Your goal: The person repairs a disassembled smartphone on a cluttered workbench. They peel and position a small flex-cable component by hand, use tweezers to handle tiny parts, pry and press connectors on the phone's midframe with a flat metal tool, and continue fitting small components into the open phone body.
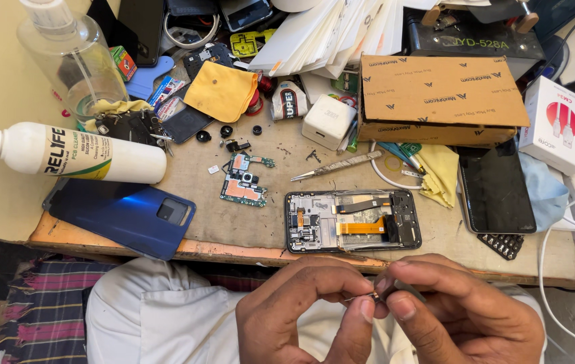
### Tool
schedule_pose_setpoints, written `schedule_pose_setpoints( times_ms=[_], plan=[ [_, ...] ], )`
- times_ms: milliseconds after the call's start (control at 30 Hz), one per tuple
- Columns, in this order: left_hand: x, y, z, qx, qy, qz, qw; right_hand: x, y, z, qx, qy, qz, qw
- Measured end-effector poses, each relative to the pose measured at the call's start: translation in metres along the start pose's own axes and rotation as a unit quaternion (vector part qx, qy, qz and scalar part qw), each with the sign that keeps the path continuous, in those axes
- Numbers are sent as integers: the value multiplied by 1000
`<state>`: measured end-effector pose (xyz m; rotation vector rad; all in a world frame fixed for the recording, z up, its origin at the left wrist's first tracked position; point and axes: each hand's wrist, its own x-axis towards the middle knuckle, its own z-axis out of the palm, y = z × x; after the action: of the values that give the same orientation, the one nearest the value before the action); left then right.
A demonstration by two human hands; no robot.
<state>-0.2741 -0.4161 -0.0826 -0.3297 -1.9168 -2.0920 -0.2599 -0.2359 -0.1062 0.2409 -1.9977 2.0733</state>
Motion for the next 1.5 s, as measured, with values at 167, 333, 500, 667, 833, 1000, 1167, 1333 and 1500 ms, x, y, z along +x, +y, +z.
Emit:
schedule_pose_setpoints(
  times_ms=[167,333,500,667,833,1000,1167,1333,1500],
  plan=[
    [0,4,1,54,18,73,996,1,-5,2,-25,0,-9,1000],
    [-4,5,11,68,43,85,993,0,-10,4,-28,-5,-44,999],
    [-3,4,11,78,45,106,990,5,-9,7,-9,-20,-87,996],
    [-3,5,10,68,52,102,991,4,-11,6,-37,-25,-84,995],
    [-3,6,8,58,53,108,991,-4,-10,11,9,24,-54,998],
    [-3,8,8,63,47,107,991,-7,-12,14,-47,62,-13,997],
    [-2,8,9,68,49,104,991,-8,-13,13,-59,63,-8,996],
    [-3,7,11,69,52,103,991,-7,-12,11,-63,51,-25,996],
    [-3,7,10,69,45,110,990,-6,-13,10,-54,43,-23,997]
  ],
)
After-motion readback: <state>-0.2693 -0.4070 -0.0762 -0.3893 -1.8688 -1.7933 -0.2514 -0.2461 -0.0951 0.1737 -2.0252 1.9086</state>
